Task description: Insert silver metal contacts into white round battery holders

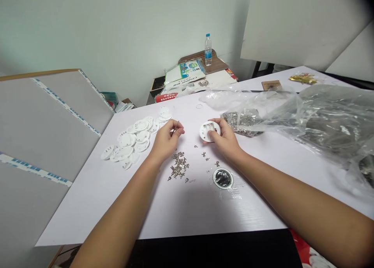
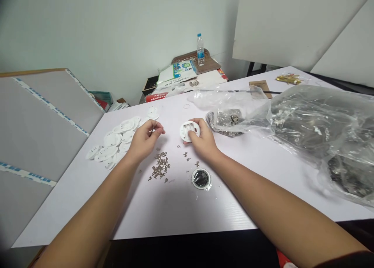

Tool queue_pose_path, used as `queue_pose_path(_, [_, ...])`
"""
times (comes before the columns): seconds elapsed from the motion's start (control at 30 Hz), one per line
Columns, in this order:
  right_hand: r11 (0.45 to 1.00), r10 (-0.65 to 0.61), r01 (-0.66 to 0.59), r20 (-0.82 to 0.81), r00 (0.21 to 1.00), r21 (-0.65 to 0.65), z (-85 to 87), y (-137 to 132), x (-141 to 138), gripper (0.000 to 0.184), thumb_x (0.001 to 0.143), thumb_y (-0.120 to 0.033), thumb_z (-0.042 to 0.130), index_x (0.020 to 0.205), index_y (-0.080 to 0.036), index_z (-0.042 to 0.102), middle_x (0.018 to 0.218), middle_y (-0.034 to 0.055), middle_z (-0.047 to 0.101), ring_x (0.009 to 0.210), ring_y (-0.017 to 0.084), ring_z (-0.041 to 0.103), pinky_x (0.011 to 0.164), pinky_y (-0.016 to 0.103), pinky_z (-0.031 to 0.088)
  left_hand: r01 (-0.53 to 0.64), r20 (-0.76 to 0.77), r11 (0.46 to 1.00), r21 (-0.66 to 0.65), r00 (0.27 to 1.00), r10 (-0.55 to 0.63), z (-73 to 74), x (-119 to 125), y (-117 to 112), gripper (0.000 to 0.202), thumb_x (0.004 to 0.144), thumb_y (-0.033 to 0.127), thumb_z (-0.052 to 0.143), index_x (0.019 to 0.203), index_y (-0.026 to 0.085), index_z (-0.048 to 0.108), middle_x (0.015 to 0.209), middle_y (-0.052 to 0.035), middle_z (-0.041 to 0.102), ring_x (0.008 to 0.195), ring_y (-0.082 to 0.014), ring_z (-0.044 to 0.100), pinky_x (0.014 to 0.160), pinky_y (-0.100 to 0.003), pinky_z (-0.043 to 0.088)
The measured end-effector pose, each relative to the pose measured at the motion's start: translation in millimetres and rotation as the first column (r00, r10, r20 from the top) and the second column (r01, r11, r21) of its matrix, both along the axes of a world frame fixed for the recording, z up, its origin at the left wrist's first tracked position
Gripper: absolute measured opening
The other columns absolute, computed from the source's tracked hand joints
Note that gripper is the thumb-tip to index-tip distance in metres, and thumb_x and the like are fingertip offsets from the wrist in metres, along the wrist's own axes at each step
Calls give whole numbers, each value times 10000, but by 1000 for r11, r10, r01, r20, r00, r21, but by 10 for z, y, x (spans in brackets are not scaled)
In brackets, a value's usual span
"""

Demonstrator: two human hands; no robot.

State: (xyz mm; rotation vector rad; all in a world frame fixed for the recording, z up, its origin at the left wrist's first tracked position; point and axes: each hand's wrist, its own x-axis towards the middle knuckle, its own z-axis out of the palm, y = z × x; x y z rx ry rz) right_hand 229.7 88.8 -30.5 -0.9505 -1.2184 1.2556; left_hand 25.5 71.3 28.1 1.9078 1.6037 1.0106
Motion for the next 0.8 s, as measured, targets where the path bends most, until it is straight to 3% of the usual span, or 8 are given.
queue_pose_path(0.07, [1000, 25, -25, 2, 1000, 18, 21, -41, -14, 316, 799, -196, 605, 1101, -251, 532, 1042, 39, 582, 811, 186, 658, 621, 355, 644, 20, 107, 997, -76, 994, -12, -6, -69, -171, 136, 921, 328, 553, 951, 203, 596, 867, -15, 668, 583, -84, 452, 586, -248, 371])
queue_pose_path(0.17, [998, 45, -46, 22, 999, 52, 30, -91, -35, 310, 783, -211, 654, 1068, -240, 534, 1030, 36, 563, 839, 185, 628, 621, 362, 652, 37, 217, 993, -116, 976, -11, -105, -138, -303, 188, 883, 362, 622, 928, 181, 645, 778, -23, 642, 623, -97, 494, 596, -240, 379])
queue_pose_path(0.33, [993, 96, -99, 56, 994, 60, 4, -147, -61, 310, 778, -230, 673, 1055, -233, 533, 1048, 39, 579, 870, 192, 616, 680, 396, 645, 60, 235, 979, -193, 972, -13, -244, -138, -346, 204, 888, 360, 612, 987, 191, 668, 823, -36, 665, 514, -63, 398, 511, -230, 311])
queue_pose_path(0.47, [991, 77, -95, 168, 983, 100, 4, -200, -85, 313, 789, -227, 664, 1081, -223, 552, 1083, 57, 616, 954, 223, 623, 772, 417, 599, 96, 342, 986, -138, 939, -44, -273, -59, -380, 228, 865, 333, 642, 1052, 204, 634, 864, -34, 647, 579, -78, 469, 543, -224, 357])
queue_pose_path(0.6, [982, 96, -132, 242, 966, 138, 39, -257, -107, 296, 812, -222, 650, 1097, -209, 569, 1089, 55, 633, 980, 216, 617, 862, 415, 537, -2, 336, 991, -130, 941, 46, -292, -25, -405, 224, 835, 395, 683, 927, 190, 684, 563, 36, 458, 493, -74, 331, 495, -226, 288])
queue_pose_path(0.67, [980, 120, -152, 230, 966, 127, 56, -274, -113, 317, 818, -222, 647, 1124, -207, 568, 1100, 58, 632, 981, 213, 615, 867, 407, 523, -22, 309, 993, -119, 949, 58, -303, -26, -407, 223, 847, 401, 670, 928, 198, 716, 525, 46, 388, 485, -77, 286, 486, -234, 260])
queue_pose_path(0.8, [981, 136, -160, 195, 971, 113, 67, -280, -116, 365, 807, -213, 659, 1159, -209, 562, 1134, 65, 620, 991, 215, 607, 841, 389, 523, 8, 305, 994, -107, 952, 26, -310, -20, -411, 195, 877, 365, 632, 957, 217, 729, 615, 15, 469, 513, -80, 334, 491, -236, 269])
